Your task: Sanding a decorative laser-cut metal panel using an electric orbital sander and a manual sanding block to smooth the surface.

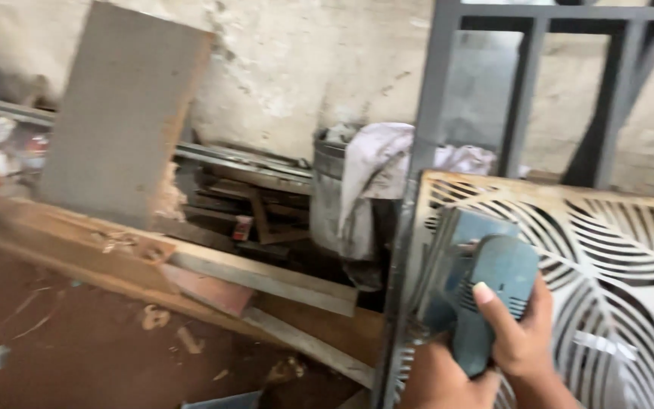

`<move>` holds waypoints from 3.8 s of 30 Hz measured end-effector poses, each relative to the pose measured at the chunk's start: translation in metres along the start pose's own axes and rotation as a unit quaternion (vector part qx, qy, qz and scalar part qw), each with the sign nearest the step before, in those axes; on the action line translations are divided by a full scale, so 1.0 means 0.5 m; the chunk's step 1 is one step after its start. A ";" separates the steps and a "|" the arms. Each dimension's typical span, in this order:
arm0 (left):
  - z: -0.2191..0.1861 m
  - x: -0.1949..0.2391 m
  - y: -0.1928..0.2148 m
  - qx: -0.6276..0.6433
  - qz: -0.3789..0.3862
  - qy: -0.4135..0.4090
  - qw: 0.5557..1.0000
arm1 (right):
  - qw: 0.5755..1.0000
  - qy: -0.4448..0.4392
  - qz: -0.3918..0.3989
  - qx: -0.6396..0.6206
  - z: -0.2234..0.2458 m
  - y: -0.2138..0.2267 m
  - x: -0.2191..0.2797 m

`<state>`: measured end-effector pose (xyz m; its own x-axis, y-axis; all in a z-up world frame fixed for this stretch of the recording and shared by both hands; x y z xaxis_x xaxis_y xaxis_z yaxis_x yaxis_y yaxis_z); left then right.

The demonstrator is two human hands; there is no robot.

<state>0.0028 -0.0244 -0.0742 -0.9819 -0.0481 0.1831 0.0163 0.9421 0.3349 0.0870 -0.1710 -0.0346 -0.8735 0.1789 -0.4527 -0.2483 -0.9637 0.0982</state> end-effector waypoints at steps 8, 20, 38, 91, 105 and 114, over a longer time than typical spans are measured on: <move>0.099 0.027 -0.031 -0.015 0.005 0.157 0.987 | 0.997 0.034 0.057 -0.027 0.041 -0.037 0.033; 0.180 0.028 -0.008 -0.001 -0.037 0.117 0.992 | 0.998 0.035 0.048 0.019 0.006 -0.060 0.085; 0.138 0.043 -0.035 0.040 0.001 0.098 0.994 | 0.997 0.019 0.065 0.030 0.041 -0.045 0.088; 0.190 0.051 -0.079 0.053 0.031 0.126 0.990 | 0.994 0.027 0.102 0.020 0.045 -0.040 0.110; 0.003 -0.011 0.032 0.071 -0.013 -0.030 0.997 | 0.987 0.033 0.136 -0.076 0.143 -0.119 -0.012; 0.085 0.029 -0.032 0.091 0.056 0.020 0.994 | 0.996 0.039 0.076 -0.021 0.046 -0.038 0.071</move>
<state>-0.0199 -0.0258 -0.1164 -0.9674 0.0511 0.2479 0.0875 0.9866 0.1380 0.0510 -0.1419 -0.0321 -0.8639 0.0148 -0.5034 -0.0958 -0.9861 0.1354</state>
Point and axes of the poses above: each hand's wrist, its own x-axis away from the middle knuckle, its own y-axis out of the back of the hand, z = x × y, the point moved 10 cm from there along -x, towards the middle knuckle, and after that the axes turned 10 degrees about -y, right-handed, at the moved point
